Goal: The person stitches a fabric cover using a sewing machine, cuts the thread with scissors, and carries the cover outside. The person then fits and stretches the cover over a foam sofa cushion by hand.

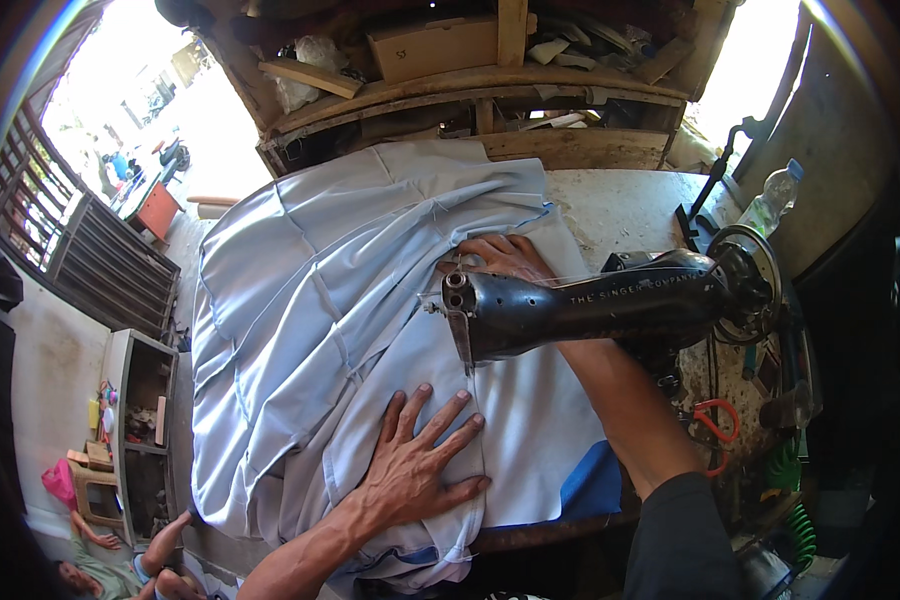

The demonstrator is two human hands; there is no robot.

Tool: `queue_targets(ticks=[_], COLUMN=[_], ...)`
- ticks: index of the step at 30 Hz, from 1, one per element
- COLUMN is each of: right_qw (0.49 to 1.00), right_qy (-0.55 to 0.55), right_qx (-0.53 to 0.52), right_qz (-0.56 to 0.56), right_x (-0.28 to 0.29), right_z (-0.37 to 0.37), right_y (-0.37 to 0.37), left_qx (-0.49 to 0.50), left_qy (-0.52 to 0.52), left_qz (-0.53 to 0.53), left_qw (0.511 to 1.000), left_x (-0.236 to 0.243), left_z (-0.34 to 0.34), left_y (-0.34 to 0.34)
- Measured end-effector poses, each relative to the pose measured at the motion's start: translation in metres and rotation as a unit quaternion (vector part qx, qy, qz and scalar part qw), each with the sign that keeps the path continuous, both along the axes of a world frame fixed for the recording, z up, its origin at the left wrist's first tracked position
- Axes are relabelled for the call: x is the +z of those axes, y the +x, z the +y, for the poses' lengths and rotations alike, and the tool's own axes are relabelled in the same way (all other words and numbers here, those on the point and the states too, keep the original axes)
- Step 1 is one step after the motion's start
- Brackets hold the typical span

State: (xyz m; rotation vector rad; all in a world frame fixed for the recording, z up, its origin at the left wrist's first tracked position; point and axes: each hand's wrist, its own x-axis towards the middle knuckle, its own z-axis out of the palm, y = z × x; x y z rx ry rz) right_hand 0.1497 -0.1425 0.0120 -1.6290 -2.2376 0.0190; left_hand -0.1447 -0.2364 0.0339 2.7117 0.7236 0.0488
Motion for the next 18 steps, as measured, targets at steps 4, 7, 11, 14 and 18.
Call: queue_targets(ticks=[4,7,11,14,18], right_qw=[0.999,0.999,0.999,0.999,0.998], right_qy=[0.042,0.026,-0.01,0.001,-0.016], right_qx=[0.002,-0.021,-0.003,-0.041,-0.054], right_qz=[-0.008,-0.017,0.053,0.01,0.016], right_x=[-0.006,-0.013,-0.008,-0.018,-0.012], right_z=[0.006,0.019,0.025,0.04,0.046], right_y=[0.003,0.005,0.004,0.011,0.015], left_qx=[-0.002,-0.007,-0.005,-0.01,-0.022], left_qy=[-0.004,0.001,0.008,0.008,0.014], left_qz=[-0.004,-0.006,-0.009,-0.008,-0.012], left_qw=[1.0,1.0,1.0,1.0,1.0], left_x=[-0.002,-0.004,-0.005,-0.005,-0.005], left_z=[0.007,0.014,0.024,0.031,0.042], left_y=[0.004,0.006,0.006,0.012,0.018])
